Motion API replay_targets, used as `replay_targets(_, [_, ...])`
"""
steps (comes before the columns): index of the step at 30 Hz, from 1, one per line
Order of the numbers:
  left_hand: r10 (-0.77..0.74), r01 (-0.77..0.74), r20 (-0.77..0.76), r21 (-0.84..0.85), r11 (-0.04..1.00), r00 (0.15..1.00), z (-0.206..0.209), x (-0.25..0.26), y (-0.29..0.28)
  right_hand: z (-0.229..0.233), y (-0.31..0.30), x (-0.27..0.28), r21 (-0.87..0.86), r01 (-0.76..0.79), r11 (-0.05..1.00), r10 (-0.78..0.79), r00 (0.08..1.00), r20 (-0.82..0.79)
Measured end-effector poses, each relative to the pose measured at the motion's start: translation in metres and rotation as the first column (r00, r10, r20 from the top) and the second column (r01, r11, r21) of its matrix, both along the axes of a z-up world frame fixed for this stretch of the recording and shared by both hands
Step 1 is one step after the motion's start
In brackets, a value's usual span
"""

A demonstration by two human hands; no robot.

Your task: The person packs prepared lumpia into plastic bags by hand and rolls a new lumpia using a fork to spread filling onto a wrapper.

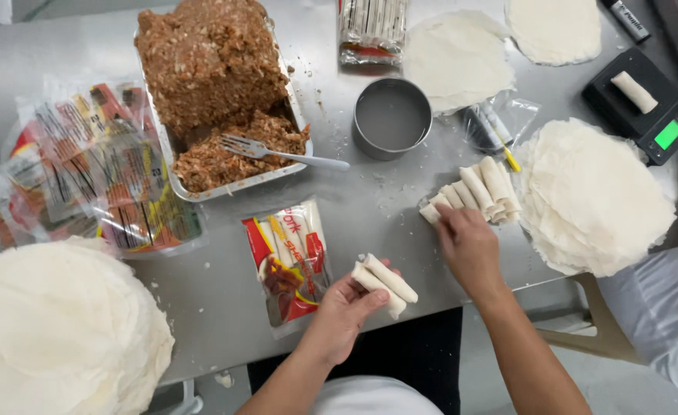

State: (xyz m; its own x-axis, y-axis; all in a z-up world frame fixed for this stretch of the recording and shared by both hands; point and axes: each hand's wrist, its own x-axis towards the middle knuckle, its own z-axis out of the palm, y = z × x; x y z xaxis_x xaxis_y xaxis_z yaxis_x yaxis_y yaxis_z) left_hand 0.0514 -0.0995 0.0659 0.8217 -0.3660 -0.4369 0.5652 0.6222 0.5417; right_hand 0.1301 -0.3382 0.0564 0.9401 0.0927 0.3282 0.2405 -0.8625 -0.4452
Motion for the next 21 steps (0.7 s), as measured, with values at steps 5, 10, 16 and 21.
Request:
replay_targets(5, [0.042, -0.045, 0.041, 0.081, 0.996, 0.998, 0.006, -0.003, 0.004, 0.041, 0.027, -0.023, 0.276, 0.140, 0.951, -0.084, 0.975, -0.204])
replay_targets(10, [0.035, -0.041, 0.075, 0.080, 0.996, 0.997, 0.001, -0.003, 0.004, -0.009, 0.013, -0.017, -0.147, -0.002, 0.989, 0.038, 0.969, 0.244])
replay_targets(16, [0.022, -0.037, 0.156, 0.095, 0.995, 0.987, -0.009, -0.004, 0.002, 0.042, 0.014, -0.026, 0.473, 0.095, 0.876, 0.048, 0.958, -0.282])
replay_targets(21, [0.016, -0.066, 0.282, 0.167, 0.984, 0.959, -0.019, 0.000, 0.001, 0.055, 0.052, -0.052, 0.570, -0.159, 0.806, 0.292, 0.945, -0.149])
